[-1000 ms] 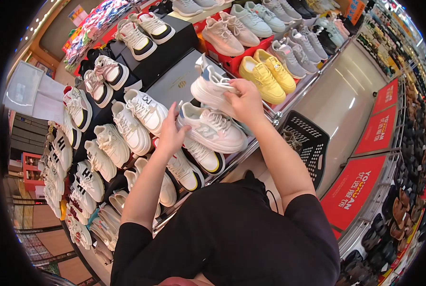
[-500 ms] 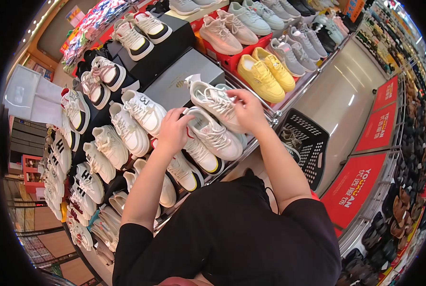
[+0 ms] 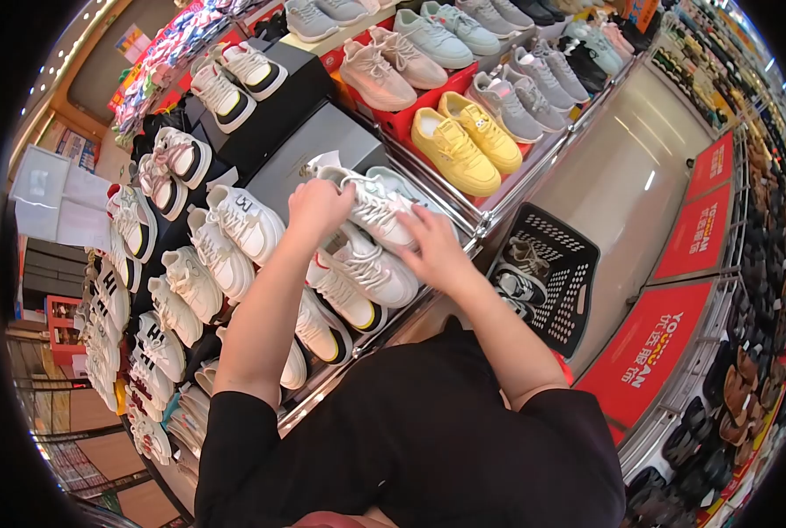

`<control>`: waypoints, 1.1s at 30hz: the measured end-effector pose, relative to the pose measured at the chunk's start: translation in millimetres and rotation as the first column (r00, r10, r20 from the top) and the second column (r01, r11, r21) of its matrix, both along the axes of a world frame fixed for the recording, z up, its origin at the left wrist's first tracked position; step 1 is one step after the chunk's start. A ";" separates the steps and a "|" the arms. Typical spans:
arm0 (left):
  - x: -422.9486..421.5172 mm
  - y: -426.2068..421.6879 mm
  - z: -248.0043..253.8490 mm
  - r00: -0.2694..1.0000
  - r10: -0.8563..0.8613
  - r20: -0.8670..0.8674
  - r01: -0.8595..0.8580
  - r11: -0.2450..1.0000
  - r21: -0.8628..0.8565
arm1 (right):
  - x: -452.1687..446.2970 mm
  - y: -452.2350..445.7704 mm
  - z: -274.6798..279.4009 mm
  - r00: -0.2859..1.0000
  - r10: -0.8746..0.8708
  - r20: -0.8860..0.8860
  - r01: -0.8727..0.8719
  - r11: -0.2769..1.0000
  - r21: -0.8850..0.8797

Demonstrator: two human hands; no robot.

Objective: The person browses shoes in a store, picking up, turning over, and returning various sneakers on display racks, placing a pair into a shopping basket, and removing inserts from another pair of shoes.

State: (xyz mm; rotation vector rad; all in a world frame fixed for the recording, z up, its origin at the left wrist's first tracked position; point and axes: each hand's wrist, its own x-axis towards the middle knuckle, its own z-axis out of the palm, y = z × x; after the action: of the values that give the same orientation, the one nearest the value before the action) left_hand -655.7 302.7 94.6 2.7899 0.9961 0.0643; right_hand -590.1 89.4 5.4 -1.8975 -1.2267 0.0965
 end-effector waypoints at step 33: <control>-40.8 -54.6 -47.5 0.559 0.330 0.761 0.468 0.631 -0.618 | 4.6 -7.7 -13.5 1.000 0.026 -0.016 -0.027 0.998 -0.064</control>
State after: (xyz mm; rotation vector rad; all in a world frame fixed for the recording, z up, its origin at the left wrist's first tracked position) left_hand -696.5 248.1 47.1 1.5853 0.4228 0.7069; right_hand -585.5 81.7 -8.1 -1.9323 -1.2522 0.1665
